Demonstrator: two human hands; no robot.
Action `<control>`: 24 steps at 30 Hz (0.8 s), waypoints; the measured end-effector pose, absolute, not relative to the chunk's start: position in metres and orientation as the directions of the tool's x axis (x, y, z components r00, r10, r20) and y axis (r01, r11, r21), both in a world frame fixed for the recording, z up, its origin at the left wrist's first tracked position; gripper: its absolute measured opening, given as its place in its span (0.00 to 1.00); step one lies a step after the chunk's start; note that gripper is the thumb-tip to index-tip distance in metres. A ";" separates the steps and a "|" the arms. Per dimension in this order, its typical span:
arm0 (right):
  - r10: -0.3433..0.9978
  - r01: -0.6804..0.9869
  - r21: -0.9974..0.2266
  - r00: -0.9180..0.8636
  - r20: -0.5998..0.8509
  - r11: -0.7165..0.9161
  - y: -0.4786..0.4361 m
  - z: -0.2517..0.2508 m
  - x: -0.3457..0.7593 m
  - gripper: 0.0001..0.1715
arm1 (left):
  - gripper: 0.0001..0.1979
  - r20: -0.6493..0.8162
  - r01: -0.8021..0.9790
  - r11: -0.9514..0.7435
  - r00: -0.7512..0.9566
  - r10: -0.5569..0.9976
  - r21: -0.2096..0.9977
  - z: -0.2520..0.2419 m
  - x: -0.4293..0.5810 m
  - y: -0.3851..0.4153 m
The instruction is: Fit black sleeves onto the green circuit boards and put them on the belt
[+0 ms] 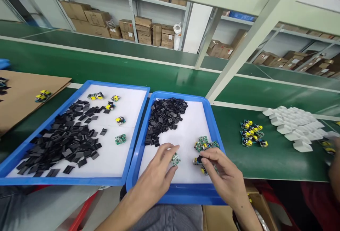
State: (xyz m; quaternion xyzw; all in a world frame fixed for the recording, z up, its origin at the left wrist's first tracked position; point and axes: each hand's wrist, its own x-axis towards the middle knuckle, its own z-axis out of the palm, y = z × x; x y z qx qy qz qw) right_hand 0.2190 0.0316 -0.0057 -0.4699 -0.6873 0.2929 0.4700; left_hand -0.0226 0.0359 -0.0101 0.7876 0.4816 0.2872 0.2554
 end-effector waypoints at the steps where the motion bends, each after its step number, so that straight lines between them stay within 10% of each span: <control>1: 0.928 0.339 -0.865 -0.107 0.356 0.370 0.027 -0.008 0.217 0.16 | 0.30 0.215 0.590 -0.369 0.316 0.924 0.719 -0.011 -0.026 0.033; 9: 0.967 -0.002 -0.972 -0.103 0.232 0.233 0.012 -0.020 0.180 0.16 | 0.26 0.196 0.471 -0.274 0.208 0.958 0.839 -0.014 -0.024 0.021; 24: 0.975 0.040 -0.977 0.054 0.214 0.212 0.013 -0.016 0.164 0.08 | 0.22 0.015 0.195 -0.057 0.214 0.977 0.979 -0.018 -0.034 0.005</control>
